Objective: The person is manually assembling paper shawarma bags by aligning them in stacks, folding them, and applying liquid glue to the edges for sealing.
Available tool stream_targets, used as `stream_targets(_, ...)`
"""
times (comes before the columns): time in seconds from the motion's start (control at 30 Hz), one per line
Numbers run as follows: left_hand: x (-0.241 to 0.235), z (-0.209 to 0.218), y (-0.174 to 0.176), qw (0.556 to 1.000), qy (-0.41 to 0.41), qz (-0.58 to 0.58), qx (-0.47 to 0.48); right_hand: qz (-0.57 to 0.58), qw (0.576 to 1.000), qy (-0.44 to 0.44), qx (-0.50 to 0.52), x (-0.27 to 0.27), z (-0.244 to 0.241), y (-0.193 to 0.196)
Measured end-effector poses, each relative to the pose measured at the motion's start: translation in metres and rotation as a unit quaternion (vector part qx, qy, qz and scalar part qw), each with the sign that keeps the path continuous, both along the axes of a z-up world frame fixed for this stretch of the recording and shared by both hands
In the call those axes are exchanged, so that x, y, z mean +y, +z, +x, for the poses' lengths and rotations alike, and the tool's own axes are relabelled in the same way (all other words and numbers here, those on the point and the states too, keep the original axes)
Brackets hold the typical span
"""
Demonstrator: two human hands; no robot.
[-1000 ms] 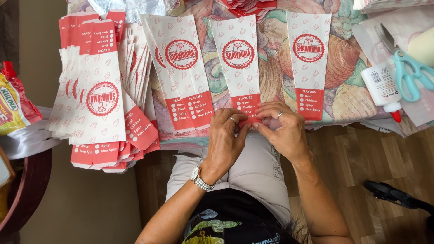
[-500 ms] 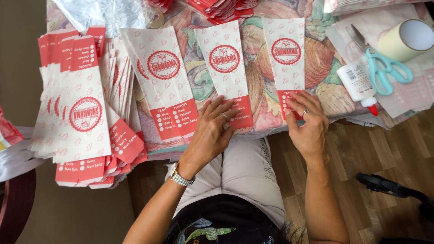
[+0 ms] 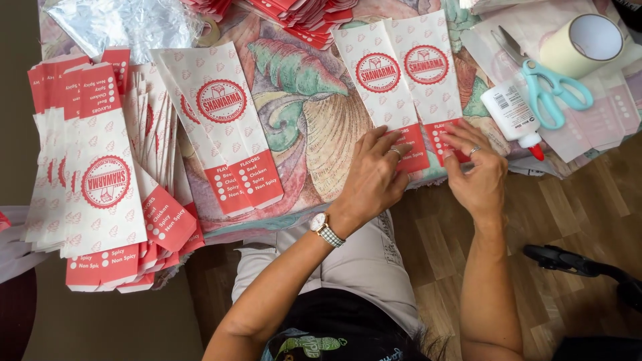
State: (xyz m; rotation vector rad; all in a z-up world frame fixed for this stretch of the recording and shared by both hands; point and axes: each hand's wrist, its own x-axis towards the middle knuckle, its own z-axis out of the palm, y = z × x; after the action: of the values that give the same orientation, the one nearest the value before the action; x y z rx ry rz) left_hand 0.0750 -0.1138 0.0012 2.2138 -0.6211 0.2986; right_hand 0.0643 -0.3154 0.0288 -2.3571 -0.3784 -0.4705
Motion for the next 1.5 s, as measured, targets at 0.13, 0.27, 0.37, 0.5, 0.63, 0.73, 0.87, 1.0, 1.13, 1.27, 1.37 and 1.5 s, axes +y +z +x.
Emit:
stream_targets(0.13,-0.011,-0.001,-0.004,1.000,-0.002,-0.006,-0.009,0.008,1.000,-0.001,-0.003,-0.016,0.004,-0.013)
stream_targets(0.27,-0.018,-0.003,-0.010,0.998,0.014,-0.042,-0.044,0.018,1.000,-0.007,-0.022,-0.015,0.003,-0.014)
stream_targets(0.37,-0.013,-0.007,0.002,0.991,0.018,-0.101,-0.088,0.008,0.998,-0.008,-0.056,-0.011,0.001,-0.010)
stream_targets(0.5,0.016,-0.026,0.024,0.977,0.005,-0.170,-0.130,-0.015,0.991,-0.018,-0.131,-0.003,-0.004,-0.005)
stream_targets(0.63,0.089,-0.040,0.019,0.978,0.089,-0.066,-0.176,-0.006,0.990,-0.013,-0.142,0.013,-0.008,-0.002)
stream_targets(0.73,0.136,-0.055,0.011,0.945,0.267,0.158,-0.104,-0.001,0.991,0.011,-0.132,0.037,-0.010,0.005)
stream_targets(0.87,0.137,-0.064,0.011,0.942,0.271,0.196,0.036,0.025,0.988,0.090,-0.125,0.083,-0.007,0.008)
stream_targets(1.0,0.099,-0.061,0.023,0.962,0.224,0.147,0.046,0.057,0.976,0.188,-0.098,0.131,-0.015,0.004)
stream_targets(1.13,0.102,-0.059,0.007,0.966,0.233,0.103,-0.034,0.028,0.970,0.225,-0.084,0.149,-0.024,0.001)
stream_targets(1.27,0.135,-0.073,-0.001,0.966,0.241,0.065,-0.066,0.021,0.969,0.238,-0.067,0.142,-0.023,-0.009)
stream_targets(1.37,0.159,-0.081,-0.005,0.956,0.266,0.099,-0.071,0.021,0.967,0.240,-0.077,0.136,-0.021,-0.006)
stream_targets(1.5,0.160,-0.085,0.001,0.954,0.268,0.060,-0.118,0.024,0.963,0.251,-0.092,0.134,-0.020,-0.002)
